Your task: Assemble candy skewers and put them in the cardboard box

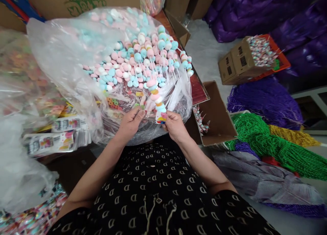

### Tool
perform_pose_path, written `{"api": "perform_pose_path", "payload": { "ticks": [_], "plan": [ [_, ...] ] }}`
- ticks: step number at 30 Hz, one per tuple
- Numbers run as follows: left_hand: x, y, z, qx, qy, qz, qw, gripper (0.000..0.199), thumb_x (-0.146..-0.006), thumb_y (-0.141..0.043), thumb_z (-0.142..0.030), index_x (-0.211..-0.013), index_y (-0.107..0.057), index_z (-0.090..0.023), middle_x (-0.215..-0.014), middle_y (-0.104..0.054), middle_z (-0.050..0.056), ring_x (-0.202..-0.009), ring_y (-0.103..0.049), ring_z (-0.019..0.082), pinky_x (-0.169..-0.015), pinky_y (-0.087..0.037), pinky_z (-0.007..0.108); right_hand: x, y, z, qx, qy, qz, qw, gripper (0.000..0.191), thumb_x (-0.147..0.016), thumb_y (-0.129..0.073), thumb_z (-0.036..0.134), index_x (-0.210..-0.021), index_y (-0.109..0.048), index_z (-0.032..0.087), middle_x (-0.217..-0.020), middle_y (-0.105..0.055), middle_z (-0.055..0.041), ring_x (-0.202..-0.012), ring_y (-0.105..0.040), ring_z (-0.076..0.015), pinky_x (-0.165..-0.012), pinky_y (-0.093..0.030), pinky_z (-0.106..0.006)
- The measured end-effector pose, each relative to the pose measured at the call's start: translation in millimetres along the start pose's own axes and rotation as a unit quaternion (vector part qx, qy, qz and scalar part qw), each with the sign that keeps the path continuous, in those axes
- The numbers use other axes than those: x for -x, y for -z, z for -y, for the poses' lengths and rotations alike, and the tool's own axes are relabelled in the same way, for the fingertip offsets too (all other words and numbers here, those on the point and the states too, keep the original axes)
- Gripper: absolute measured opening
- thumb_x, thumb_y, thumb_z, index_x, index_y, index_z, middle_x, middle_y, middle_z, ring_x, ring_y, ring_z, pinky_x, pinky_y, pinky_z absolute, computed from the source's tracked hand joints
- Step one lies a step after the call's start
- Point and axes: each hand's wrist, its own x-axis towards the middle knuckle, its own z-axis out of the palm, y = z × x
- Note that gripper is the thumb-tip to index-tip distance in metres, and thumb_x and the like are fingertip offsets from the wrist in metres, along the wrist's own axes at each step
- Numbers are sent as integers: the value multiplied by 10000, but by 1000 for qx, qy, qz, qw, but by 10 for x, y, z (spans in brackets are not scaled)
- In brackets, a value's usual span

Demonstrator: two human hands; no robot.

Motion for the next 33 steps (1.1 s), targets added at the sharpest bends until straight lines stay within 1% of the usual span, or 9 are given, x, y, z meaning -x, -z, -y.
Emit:
{"api": "perform_pose_path", "payload": {
  "ticks": [3, 5, 9, 14, 17, 24, 28, 31, 33],
  "plan": [
    [3, -22, -25, 59, 18, -4, 998, 451, -910, -658, -643, -750, -580, -229, -678, -591, 0, -665, -543, 161, -627, -457, 289, 7, -24, 21, -5, 20, -6, 1000, 684, -597, -801, 840, -592, -543, 208, -450, -416, 84, -399, -245, -40, -403, -141, -224],
    [-15, -35, -62, 120, 38, -32, 992, 463, -859, -717, -657, -750, -578, -230, -649, -581, -17, -626, -542, 145, -614, -461, 282, 38, -1, 66, -25, 23, -8, 999, 659, -636, -794, 824, -613, -556, 210, -449, -391, 92, -397, -233, -44, -401, -137, -227],
    [-86, -6, -133, 229, 90, -106, 964, 533, -705, -861, -641, -708, -525, -227, -570, -492, -63, -533, -523, 112, -556, -481, 266, 181, 212, 159, -20, 34, -6, 999, 560, -711, -815, 730, -695, -654, 194, -464, -395, 92, -407, -233, -50, -412, -147, -233],
    [-157, 51, -157, 286, 89, -85, 950, 564, -690, -897, -597, -674, -480, -216, -530, -474, -78, -510, -547, 97, -549, -523, 257, 414, 606, 231, 99, 85, 44, 991, 399, -875, -742, 578, -800, -752, 186, -531, -504, 42, -477, -366, -88, -469, -259, -251],
    [-178, 44, -151, 301, 86, -76, 947, 588, -631, -939, -583, -660, -484, -211, -500, -468, -93, -473, -535, 86, -582, -565, 273, 485, 716, 324, 203, 107, 87, 970, 353, -949, -648, 503, -826, -769, 194, -572, -545, 22, -505, -405, -105, -484, -295, -260],
    [-195, 92, -145, 267, 93, -81, 956, 534, -629, -918, -632, -729, -594, -220, -566, -532, -70, -495, -558, 97, -504, -506, 245, 445, 778, 504, 365, 172, 116, 908, 388, -987, -556, 380, -649, -619, 199, -565, -525, 27, -530, -463, -106, -547, -368, -248],
    [-215, 171, -146, 199, 62, -39, 977, 523, -689, -859, -674, -749, -607, -220, -609, -532, -51, -527, -535, 114, -518, -498, 269, 450, 881, 570, 428, 181, 141, 874, 435, -1028, -516, 369, -627, -556, 208, -560, -528, 31, -516, -461, -101, -556, -362, -242],
    [-224, 231, -129, 128, 33, 7, 991, 471, -798, -784, -652, -754, -607, -218, -636, -538, -31, -552, -506, 123, -527, -461, 268, 456, 965, 609, 463, 184, 145, 855, 389, -1030, -519, 374, -691, -612, 208, -590, -585, 19, -536, -517, -111, -570, -383, -241],
    [-223, 260, -139, 75, 9, 42, 996, 451, -865, -727, -630, -740, -598, -217, -653, -543, -20, -575, -504, 129, -537, -432, 265, 448, 997, 604, 460, 184, 135, 858, 332, -1022, -535, 380, -773, -674, 209, -627, -642, 7, -574, -578, -125, -590, -415, -240]
  ]
}}
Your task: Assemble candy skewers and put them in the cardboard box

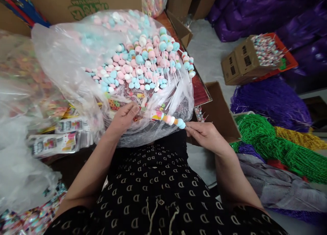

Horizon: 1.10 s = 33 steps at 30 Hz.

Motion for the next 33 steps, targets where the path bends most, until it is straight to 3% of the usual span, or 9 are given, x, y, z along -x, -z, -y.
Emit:
{"api": "perform_pose_path", "payload": {
  "ticks": [3, 6, 8, 11, 14, 17, 20, 23, 33],
  "plan": [
    [9, -1, -70, -78, -31, 42, 996, 471, -923, -649, -632, -714, -586, -214, -658, -541, -12, -604, -505, 140, -572, -419, 276, -13, -76, -31, -43, -23, -28, 998, 210, -985, -607, 381, -918, -716, 214, -650, -706, 6, -581, -619, -137, -598, -451, -242],
    [9, -42, -147, -141, -59, 71, 986, 493, -955, -604, -623, -690, -596, -207, -642, -557, -3, -618, -500, 148, -598, -399, 291, -50, -246, -24, -76, -34, -71, 994, 154, -944, -661, 358, -891, -704, 219, -605, -700, 21, -524, -594, -124, -569, -445, -237],
    [-2, -82, -182, -137, -71, 57, 986, 467, -954, -626, -599, -699, -618, -208, -654, -575, -2, -633, -506, 146, -623, -411, 293, -86, -370, -12, -94, -32, -105, 990, 159, -930, -667, 358, -859, -710, 224, -582, -681, 27, -503, -577, -120, -556, -444, -242],
    [-23, -158, -244, 5, -53, 8, 999, 369, -877, -745, -585, -816, -669, -229, -810, -668, 12, -712, -588, 151, -673, -491, 294, -155, -520, -10, -124, -41, -166, 977, 170, -888, -710, 387, -846, -745, 227, -597, -673, 21, -502, -554, -125, -555, -453, -266],
    [-27, -261, -338, 204, -17, 6, 979, 479, -824, -736, -701, -1055, -694, -283, -1097, -733, 61, -970, -709, 229, -754, -589, 355, -234, -647, -11, -183, -66, -219, 956, 189, -847, -750, 412, -838, -770, 224, -600, -650, 21, -519, -532, -133, -563, -453, -286],
    [-9, -377, -404, 259, -34, 2, 965, 583, -823, -688, -763, -1190, -666, -311, -1182, -728, 81, -1197, -690, 289, -864, -619, 418, -303, -774, 24, -241, -83, -232, 939, 191, -852, -739, 406, -846, -778, 219, -605, -630, 27, -536, -517, -130, -574, -449, -287],
    [-10, -464, -411, 224, -28, -38, 974, 506, -812, -777, -658, -1144, -662, -293, -1008, -727, 46, -1071, -725, 255, -875, -623, 404, -333, -851, 78, -252, -74, -217, 940, 186, -871, -711, 385, -878, -786, 215, -662, -659, 17, -582, -541, -132, -616, -472, -289],
    [-45, -505, -396, 218, -11, -72, 973, 404, -862, -748, -607, -1057, -644, -269, -834, -658, 10, -917, -720, 218, -835, -621, 389, -315, -859, 108, -239, -67, -184, 951, 196, -876, -699, 377, -929, -800, 218, -687, -676, 8, -611, -567, -142, -635, -484, -291],
    [-21, -670, -377, 236, 25, -53, 970, 308, -938, -662, -555, -983, -571, -264, -845, -610, 10, -869, -686, 188, -727, -589, 338, -355, -1059, 201, -295, -76, -190, 933, 269, -935, -659, 459, -992, -780, 226, -611, -607, 31, -548, -531, -133, -604, -473, -292]
  ]
}}
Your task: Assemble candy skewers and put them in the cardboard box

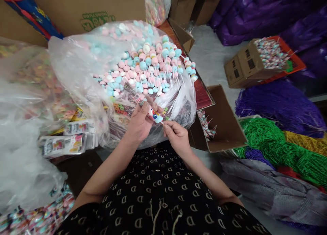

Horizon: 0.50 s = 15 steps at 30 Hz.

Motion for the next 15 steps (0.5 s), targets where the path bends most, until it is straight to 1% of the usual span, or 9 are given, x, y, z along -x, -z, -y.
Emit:
{"api": "perform_pose_path", "payload": {
  "ticks": [2, 4, 7, 10, 13, 15],
  "plan": [
    [-7, 19, -8, 10, -7, -6, 1000, 296, -943, -662, -538, -957, -567, -258, -831, -599, 4, -850, -679, 177, -731, -590, 335, -8, 8, -17, 2, -3, 25, 1000, 266, -934, -659, 439, -1035, -780, 226, -630, -621, 30, -553, -532, -131, -612, -475, -291],
    [-10, 28, 11, 18, -16, -5, 1000, 287, -937, -679, -518, -941, -564, -255, -826, -595, -5, -835, -678, 166, -743, -594, 333, -17, 14, -19, 23, 8, 39, 999, 241, -924, -667, 416, -1013, -787, 226, -634, -622, 26, -560, -537, -136, -615, -470, -294],
    [23, 5, 99, 27, 0, 16, 1000, 303, -902, -728, -513, -959, -574, -259, -796, -594, -21, -836, -697, 169, -764, -600, 338, -41, -46, 22, 38, 24, 18, 999, 237, -930, -658, 432, -957, -782, 232, -620, -599, 20, -576, -541, -153, -629, -474, -309],
    [64, 15, 157, 37, 29, 47, 998, 330, -877, -761, -517, -1010, -600, -261, -816, -643, -14, -894, -725, 188, -786, -600, 346, -87, -127, 75, 3, 5, 13, 1000, 277, -937, -653, 488, -966, -758, 233, -610, -581, 27, -565, -522, -148, -622, -475, -309],
    [32, 111, 91, 29, 13, 52, 998, 382, -850, -787, -541, -1058, -637, -258, -959, -725, 24, -973, -735, 207, -790, -596, 346, -123, -121, 71, -31, -18, 21, 999, 303, -896, -702, 518, -941, -732, 220, -594, -562, 43, -537, -485, -127, -578, -438, -286],
    [-20, 170, 18, 35, -3, 30, 999, 404, -838, -791, -569, -1052, -653, -255, -971, -741, 30, -979, -737, 214, -797, -599, 349, -129, -92, 39, -28, -15, 19, 999, 302, -870, -732, 510, -927, -725, 214, -600, -555, 48, -540, -471, -117, -567, -419, -274]
  ]
}}
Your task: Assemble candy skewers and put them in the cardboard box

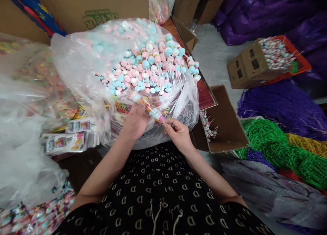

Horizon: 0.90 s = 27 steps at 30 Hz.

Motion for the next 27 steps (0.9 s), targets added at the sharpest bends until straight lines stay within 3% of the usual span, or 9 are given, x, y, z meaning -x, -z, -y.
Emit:
{"api": "perform_pose_path", "payload": {
  "ticks": [4, 7, 14, 17, 20, 23, 27],
  "plan": [
    [-41, -41, -1, 60, 7, -59, 996, 298, -902, -753, -510, -950, -653, -232, -752, -651, -31, -829, -723, 163, -819, -601, 323, 6, -11, -42, 46, 48, -12, 998, 267, -918, -689, 473, -857, -705, 213, -577, -521, 60, -535, -449, -108, -590, -426, -271],
    [14, -135, 107, 98, 38, -38, 994, 275, -916, -753, -476, -927, -645, -222, -724, -617, -40, -811, -716, 148, -817, -598, 304, -4, -56, -42, 58, 72, -17, 996, 335, -969, -631, 485, -766, -645, 218, -550, -512, 59, -517, -455, -107, -586, -433, -270],
    [51, -90, 155, 78, 30, -33, 996, 287, -903, -761, -491, -951, -654, -229, -759, -635, -27, -820, -700, 154, -816, -588, 315, -26, 2, -68, 66, 50, 38, 996, 307, -971, -633, 517, -957, -712, 221, -605, -618, 48, -543, -547, -114, -594, -468, -267],
    [73, -43, 216, 0, 23, 3, 1000, 329, -887, -755, -539, -986, -685, -233, -821, -683, 1, -856, -691, 173, -827, -574, 333, -35, 12, -48, 35, 33, 22, 999, 358, -962, -631, 568, -913, -693, 218, -581, -609, 53, -500, -516, -104, -542, -453, -253],
    [111, 17, 272, -155, -16, 15, 988, 276, -924, -716, -499, -935, -702, -223, -840, -690, 8, -857, -661, 162, -845, -533, 316, -36, 17, -8, -6, 17, 1, 1000, 403, -936, -652, 614, -917, -680, 213, -576, -612, 59, -463, -491, -93, -490, -432, -236],
    [125, 67, 237, -327, -50, 19, 943, 282, -976, -642, -415, -796, -653, -199, -757, -642, 0, -760, -599, 147, -761, -483, 294, -15, 32, 23, -14, 7, -4, 1000, 402, -930, -665, 611, -913, -672, 209, -569, -612, 61, -453, -491, -91, -469, -419, -228],
    [111, 63, 148, -437, -96, 56, 893, 309, -1020, -520, -375, -763, -559, -208, -723, -597, -2, -701, -550, 152, -684, -432, 297, 11, 35, 34, 15, 28, -12, 999, 347, -964, -637, 552, -930, -672, 209, -567, -613, 58, -456, -493, -96, -485, -414, -237]
  ]
}}
